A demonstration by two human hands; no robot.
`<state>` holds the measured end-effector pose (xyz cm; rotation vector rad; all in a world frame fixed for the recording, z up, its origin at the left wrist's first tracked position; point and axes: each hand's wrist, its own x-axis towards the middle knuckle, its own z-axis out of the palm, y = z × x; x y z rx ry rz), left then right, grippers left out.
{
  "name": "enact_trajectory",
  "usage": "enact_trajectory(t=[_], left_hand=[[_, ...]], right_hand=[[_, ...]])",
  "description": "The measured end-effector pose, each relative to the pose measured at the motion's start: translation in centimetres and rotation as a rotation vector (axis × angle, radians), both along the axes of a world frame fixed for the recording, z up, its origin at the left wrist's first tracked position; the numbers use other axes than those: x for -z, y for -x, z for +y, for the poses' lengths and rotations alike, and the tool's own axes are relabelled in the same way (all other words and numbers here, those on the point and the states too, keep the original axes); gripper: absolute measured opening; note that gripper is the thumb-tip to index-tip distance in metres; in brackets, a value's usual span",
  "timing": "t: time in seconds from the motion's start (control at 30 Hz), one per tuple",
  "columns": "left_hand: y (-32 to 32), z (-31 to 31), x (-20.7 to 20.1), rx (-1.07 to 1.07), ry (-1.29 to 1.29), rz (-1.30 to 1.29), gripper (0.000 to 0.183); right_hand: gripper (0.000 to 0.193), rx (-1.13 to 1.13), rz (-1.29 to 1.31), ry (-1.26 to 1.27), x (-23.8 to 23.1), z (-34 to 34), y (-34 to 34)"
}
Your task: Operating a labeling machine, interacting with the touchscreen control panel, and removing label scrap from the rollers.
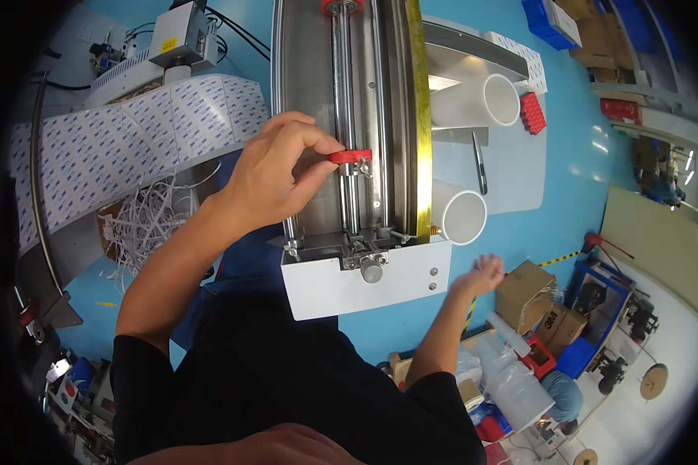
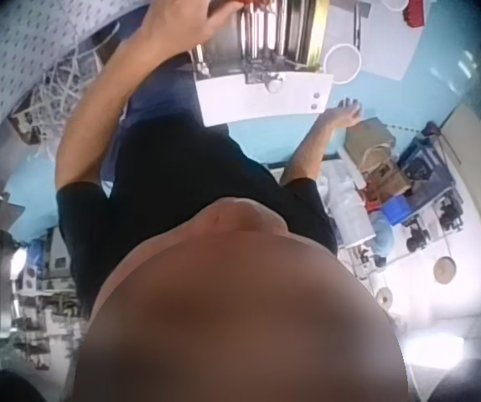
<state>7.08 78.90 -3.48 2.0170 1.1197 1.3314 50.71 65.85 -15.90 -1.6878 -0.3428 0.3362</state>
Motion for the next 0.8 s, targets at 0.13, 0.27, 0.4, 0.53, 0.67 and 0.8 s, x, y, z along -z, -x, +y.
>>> enact_trajectory(t=[0.13,0.27,0.4,0.53,0.67,0.8], left_hand=[[0.1,0.0,-0.5,0.016,0.074,0.069,0.023],[0.2,-0.2,-1.0,-0.13,0.031,0.144,0.02],[0.2,-0.6,-1.1,-0.162,0.081,0.203,0.016],[0.4,-0.9,-0.6,-0.203,0.094,0.182,0.016],[-0.1,-0.9,-0.1,-0.223,0.074,0.146,0.012],[0.1,-0.9,0.0,-0.228,0.095,0.142,0.012]], right_hand=[[0.014,-0.398,-0.308,-0.319,-13.7,5.3,3.8],[0.011,-1.239,-0.591,-0.218,-23.3,11.8,13.3],[0.009,-1.746,-0.877,0.214,-25.2,18.5,21.5],[0.008,-1.927,-0.936,0.447,-24.5,21.7,26.2],[0.017,-2.058,-1.096,0.688,-24.0,22.3,28.6],[0.024,-2.086,-1.206,0.852,-23.3,22.4,29.5]])
